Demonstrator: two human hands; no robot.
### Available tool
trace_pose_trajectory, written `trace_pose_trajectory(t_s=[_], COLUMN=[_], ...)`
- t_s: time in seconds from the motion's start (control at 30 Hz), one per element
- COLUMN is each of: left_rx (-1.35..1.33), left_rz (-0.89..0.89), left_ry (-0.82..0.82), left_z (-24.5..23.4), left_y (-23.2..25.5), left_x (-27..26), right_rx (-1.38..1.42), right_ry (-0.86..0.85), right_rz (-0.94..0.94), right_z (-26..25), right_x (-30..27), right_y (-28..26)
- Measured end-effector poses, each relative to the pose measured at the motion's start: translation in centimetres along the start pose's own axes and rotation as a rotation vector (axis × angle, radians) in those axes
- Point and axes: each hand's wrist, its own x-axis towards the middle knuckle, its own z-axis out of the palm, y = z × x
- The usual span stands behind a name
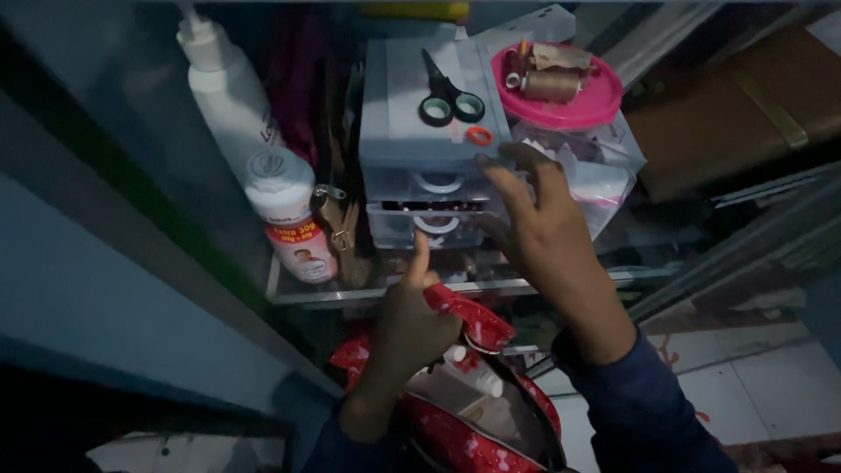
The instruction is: The person opens a small red patterned pouch in front of a mirrored dresser, then picks small toiletry items from the shelf and plastic drawers, including a white bottle, and places them into the pouch. They zip the pouch closed at the end.
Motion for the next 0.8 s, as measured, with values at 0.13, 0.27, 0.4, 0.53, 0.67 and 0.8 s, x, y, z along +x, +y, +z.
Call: trace_pose_trajectory(t_s=[0.13, 0.27, 0.4, 0.53, 0.67, 0.8], left_rx=[0.026, 0.038, 0.008, 0.016, -0.12, -0.133], left_rz=[0.006, 0.146, 0.113, 0.089, 0.119, 0.256], left_ry=[0.013, 0.062, 0.058, -0.033, -0.032, -0.001], left_z=[0.2, 0.3, 0.2, 0.0, -0.4, -0.2], left_y=[-0.4, -1.0, -1.6, -1.9, -1.6, -1.5], left_x=[0.7, 1.3, 1.8, 1.8, 1.3, 1.1], right_rx=[-0.006, -0.068, -0.024, -0.063, -0.18, -0.3], right_ry=[0.017, 0.019, 0.056, 0.084, 0.249, 0.181], right_rz=[-0.025, -0.02, -0.049, -0.039, -0.109, -0.127], right_z=[0.5, 1.4, 2.0, 1.8, 1.5, 2.5], right_x=[0.1, 0.4, 0.7, 0.4, 0.1, 0.5], right_y=[0.6, 1.1, 1.5, 0.8, -1.2, -2.7])
